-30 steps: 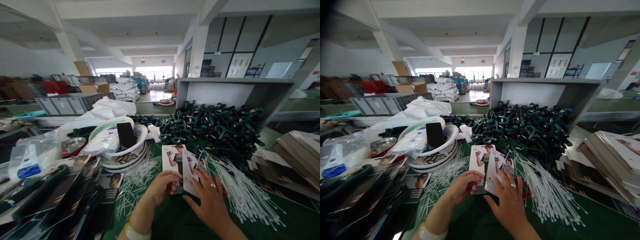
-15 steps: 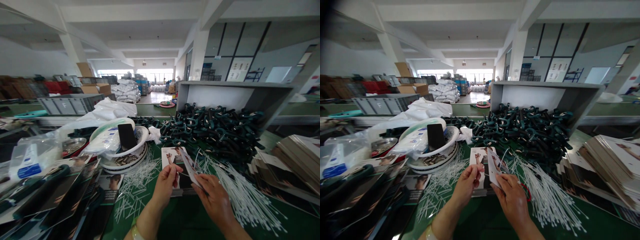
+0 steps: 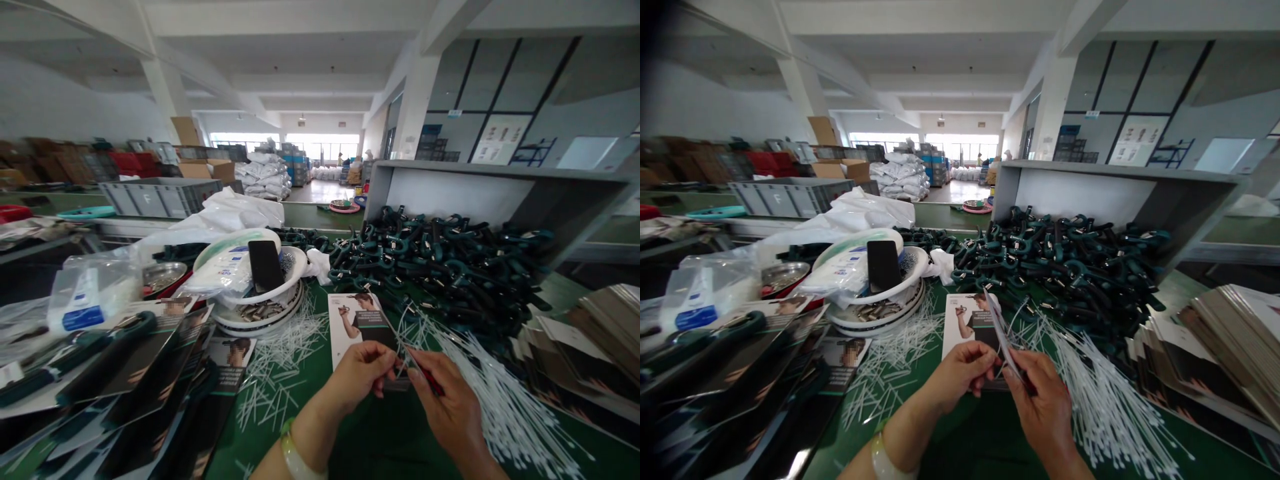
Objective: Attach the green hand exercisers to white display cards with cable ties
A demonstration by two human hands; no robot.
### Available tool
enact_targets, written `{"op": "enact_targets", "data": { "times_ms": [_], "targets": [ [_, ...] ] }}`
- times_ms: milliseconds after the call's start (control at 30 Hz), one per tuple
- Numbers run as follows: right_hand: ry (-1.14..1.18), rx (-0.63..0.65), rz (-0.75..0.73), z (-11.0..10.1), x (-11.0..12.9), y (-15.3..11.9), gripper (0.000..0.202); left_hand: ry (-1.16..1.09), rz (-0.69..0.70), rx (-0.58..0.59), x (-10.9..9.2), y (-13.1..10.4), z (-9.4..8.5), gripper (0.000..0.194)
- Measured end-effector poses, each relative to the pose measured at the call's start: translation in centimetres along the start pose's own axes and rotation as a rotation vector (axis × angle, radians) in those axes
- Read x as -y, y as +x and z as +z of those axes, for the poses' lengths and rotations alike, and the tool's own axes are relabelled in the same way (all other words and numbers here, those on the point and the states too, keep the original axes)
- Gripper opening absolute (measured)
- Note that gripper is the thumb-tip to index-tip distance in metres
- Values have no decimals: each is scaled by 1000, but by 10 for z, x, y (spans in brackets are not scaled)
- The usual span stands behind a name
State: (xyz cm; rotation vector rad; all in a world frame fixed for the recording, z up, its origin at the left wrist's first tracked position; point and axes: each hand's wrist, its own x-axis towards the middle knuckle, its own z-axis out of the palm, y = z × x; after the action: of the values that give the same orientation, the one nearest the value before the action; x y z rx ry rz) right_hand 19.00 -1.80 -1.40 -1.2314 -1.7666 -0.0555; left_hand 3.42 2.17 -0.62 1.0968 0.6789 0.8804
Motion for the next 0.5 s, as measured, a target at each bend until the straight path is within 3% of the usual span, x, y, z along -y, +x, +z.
{"op": "enact_targets", "data": {
  "times_ms": [500],
  "targets": [
    [26,5,-91,-2,3,0,22,29,-44,7,-1,0,-6,45]
  ]
}}
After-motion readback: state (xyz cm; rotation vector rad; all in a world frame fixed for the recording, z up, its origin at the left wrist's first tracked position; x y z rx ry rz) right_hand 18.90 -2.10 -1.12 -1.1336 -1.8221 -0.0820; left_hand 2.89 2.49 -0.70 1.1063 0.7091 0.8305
